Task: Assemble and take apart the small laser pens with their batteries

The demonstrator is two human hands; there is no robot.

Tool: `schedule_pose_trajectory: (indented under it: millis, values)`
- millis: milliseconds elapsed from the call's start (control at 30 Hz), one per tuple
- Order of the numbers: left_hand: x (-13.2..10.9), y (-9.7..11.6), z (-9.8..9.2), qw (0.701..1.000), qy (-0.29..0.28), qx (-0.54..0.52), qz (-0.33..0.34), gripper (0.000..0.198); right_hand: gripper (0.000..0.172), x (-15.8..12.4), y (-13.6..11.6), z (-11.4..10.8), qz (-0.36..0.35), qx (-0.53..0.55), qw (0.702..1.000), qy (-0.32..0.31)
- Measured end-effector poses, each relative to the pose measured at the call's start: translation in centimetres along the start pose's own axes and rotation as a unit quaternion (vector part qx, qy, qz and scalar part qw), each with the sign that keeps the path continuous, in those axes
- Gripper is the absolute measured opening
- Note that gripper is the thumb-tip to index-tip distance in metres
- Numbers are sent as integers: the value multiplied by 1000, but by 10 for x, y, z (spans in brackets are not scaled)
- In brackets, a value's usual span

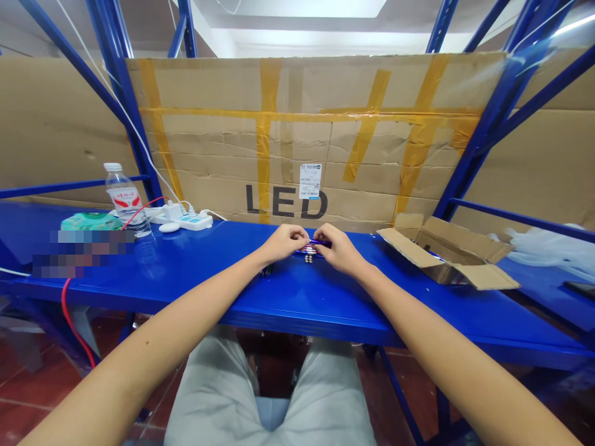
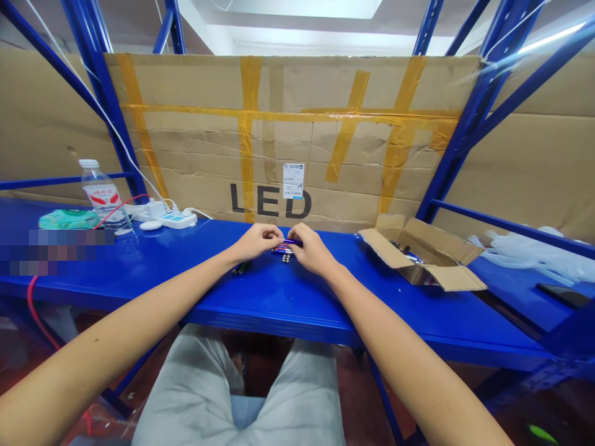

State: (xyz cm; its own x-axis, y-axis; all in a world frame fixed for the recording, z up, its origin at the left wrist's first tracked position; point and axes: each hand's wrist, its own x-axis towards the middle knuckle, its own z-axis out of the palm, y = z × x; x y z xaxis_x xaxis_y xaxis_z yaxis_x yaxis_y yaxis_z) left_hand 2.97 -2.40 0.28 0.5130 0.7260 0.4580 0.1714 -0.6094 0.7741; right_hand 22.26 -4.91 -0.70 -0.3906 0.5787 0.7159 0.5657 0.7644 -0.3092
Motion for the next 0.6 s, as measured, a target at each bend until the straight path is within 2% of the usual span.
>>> schedule_pose_trajectory:
  millis: [100, 267, 367, 467, 600]
  values:
    - [0, -1, 1, 1000, 6, 5, 5, 14, 5, 0, -3, -2, -9, -1, 1000, 4]
    - [-1, -1, 3, 1000, 8, 12, 16, 14, 18, 0, -6, -1, -9, -19, 1000, -10]
    - [-1, -1, 3, 1000, 12, 13, 13, 14, 3, 0, -4, 1, 5, -16, 1000, -10]
    - [-1, 0, 3, 1000, 12, 12, 11, 13, 15, -1, -2, 0, 6, -14, 1000, -3]
    - [-1, -1, 2, 999, 0, 31, 20, 13, 16, -1, -2, -3, 4, 2, 1000, 0]
